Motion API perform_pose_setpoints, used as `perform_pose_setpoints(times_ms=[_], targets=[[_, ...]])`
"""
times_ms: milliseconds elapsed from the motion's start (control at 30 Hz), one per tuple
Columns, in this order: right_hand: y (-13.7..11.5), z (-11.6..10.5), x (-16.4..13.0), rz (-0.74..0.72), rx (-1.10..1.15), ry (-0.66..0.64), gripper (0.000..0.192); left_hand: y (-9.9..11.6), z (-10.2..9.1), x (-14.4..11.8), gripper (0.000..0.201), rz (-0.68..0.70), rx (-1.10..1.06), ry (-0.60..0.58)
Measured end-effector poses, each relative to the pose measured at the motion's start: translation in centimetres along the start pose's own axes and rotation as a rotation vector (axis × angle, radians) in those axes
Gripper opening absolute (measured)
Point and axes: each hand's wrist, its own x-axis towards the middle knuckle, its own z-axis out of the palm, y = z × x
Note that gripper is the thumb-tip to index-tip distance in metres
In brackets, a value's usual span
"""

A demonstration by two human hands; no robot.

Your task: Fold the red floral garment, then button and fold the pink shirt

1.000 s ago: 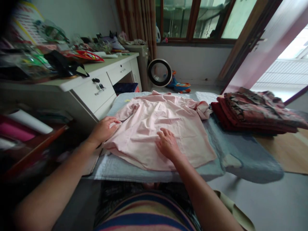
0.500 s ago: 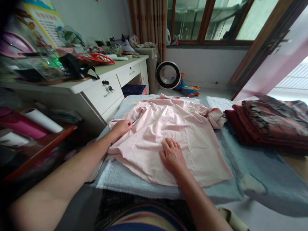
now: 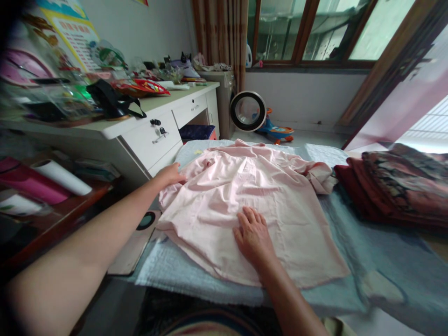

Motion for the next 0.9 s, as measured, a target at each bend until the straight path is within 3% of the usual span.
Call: perform_pose_setpoints(times_ms=[67,200,300,367,433,533,633,667,767,833,900], targets=[[0.0,0.0,0.0,-0.002,-0.003,-0.005,0.038,0.2,0.5,0.6,0.072,0.026,-0.002,-0.082],[0.1,0.0,0.0,-0.005,-0.011,0.002,0.038,1.0,0.1,1.2,0.043,0.024,0.024,-0.119],[0.1,0.0,0.0,-0.009,-0.016,0.009,0.037,1.1,-1.7,1.8,0.029,-0.049,0.044,0.055],[0.1,0.0,0.0,-0.011,-0.020,0.012,0.037,0.6,-2.9,2.2,0.032,-0.090,0.043,0.192],[0.1,0.1,0.0,-0.010,-0.020,0.013,0.038,0.2,-3.6,2.3,0.041,-0.092,0.029,0.259],[0.2,0.1,0.0,-0.007,-0.015,0.012,0.038,0.4,-3.2,1.9,0.057,-0.007,0.033,0.305],[0.2,0.1,0.0,-0.002,-0.016,0.010,0.038,2.1,-1.7,1.3,0.050,0.105,0.009,0.393],[0.1,0.1,0.0,-0.001,-0.018,0.007,0.038,3.0,-1.1,1.2,0.046,0.122,-0.027,0.340],[0.0,0.0,0.0,0.005,-0.021,-0.004,0.038,5.5,0.5,1.5,0.054,0.100,-0.157,-0.009],[-0.1,-0.1,0.0,0.009,-0.022,-0.009,0.038,6.7,1.3,2.0,0.062,0.071,-0.199,-0.074],[-0.1,-0.1,0.0,0.013,-0.021,-0.009,0.038,7.5,1.9,2.6,0.066,0.037,-0.236,-0.032]])
